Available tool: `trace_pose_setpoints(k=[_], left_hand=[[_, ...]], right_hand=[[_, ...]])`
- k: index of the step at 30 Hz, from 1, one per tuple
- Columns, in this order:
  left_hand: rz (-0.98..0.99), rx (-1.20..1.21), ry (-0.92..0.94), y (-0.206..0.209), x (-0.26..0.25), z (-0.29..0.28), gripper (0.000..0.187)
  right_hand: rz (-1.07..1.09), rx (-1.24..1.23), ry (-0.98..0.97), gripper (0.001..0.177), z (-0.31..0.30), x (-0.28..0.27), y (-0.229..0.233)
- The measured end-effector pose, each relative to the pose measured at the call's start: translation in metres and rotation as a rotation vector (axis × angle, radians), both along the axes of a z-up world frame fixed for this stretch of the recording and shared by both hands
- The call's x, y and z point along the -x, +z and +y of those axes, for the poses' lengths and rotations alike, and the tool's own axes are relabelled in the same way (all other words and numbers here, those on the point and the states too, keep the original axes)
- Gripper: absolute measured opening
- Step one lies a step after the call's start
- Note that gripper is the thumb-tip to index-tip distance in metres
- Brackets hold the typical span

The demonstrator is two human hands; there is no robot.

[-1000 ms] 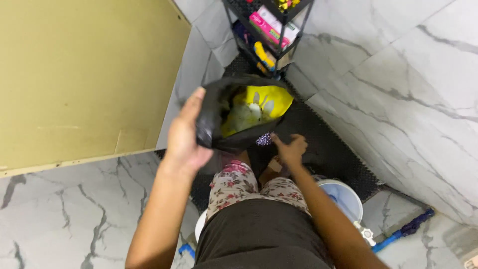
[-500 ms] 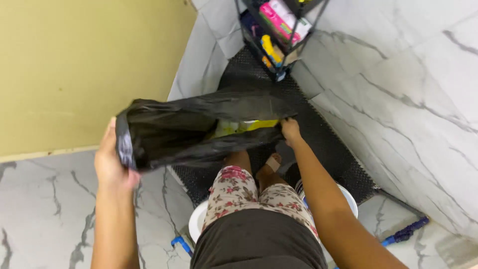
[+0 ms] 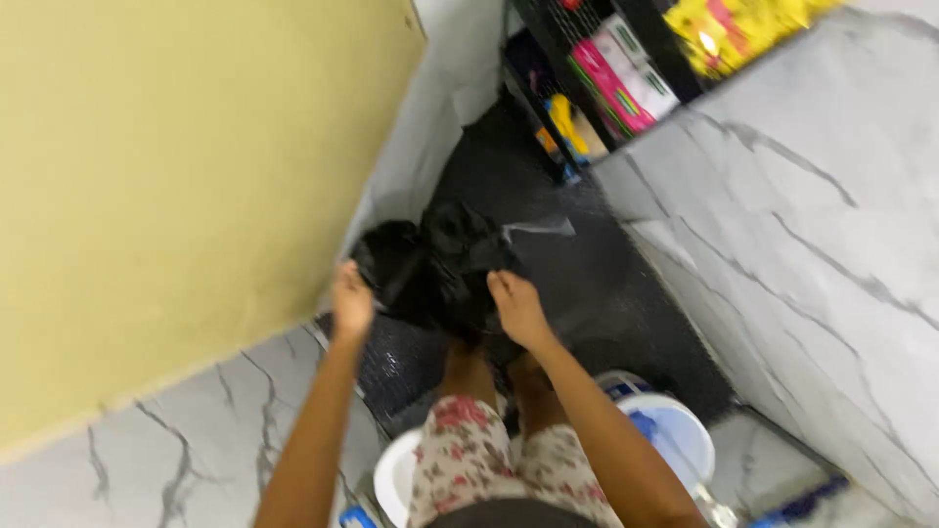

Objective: Emptying trash and rinsing a bucket in a bathroom.

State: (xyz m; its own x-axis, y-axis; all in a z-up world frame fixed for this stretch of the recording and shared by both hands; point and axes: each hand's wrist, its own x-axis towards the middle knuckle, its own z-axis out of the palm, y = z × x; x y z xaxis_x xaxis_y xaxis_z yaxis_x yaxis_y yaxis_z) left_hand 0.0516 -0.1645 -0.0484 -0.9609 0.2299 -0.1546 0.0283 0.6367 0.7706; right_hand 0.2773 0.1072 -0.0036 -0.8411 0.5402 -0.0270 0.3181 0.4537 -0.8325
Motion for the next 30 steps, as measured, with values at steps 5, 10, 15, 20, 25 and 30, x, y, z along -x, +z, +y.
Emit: trace_pose_setpoints(k=[5, 10, 15, 20, 25, 30], left_hand=[[0.046, -0.135, 0.040, 0.012, 0.020, 0.048, 0.040], [-0.094, -0.027, -0.050, 0.014, -0.005, 0.068, 0.033], [-0.039, -0.017, -0.125, -0.074, -0.051, 0.050, 0.035], [-0.368, 0.136, -0.198, -0.170, -0.079, 0.046, 0.037], [-0.053, 0.438, -0.068, -0.140, 0.002, 0.089, 0.046], [0.264, 0.346, -0.377, -0.195, 0.065, 0.176, 0.040]], right_hand=[[-0.090, 0.295, -0.188, 0.037, 0.066, 0.112, -0.005], [-0.059, 0.132, -0.252, 0.040, 0.137, 0.130, -0.046], [-0.084, -0.174, -0.134, 0.028, 0.160, 0.136, -0.096], [-0.444, -0.330, -0.172, 0.037, 0.173, 0.128, -0.210], [-0.327, -0.836, -0.030, 0.041, 0.139, 0.160, -0.203], [-0.115, -0.792, 0.491, 0.037, 0.121, 0.141, -0.319]])
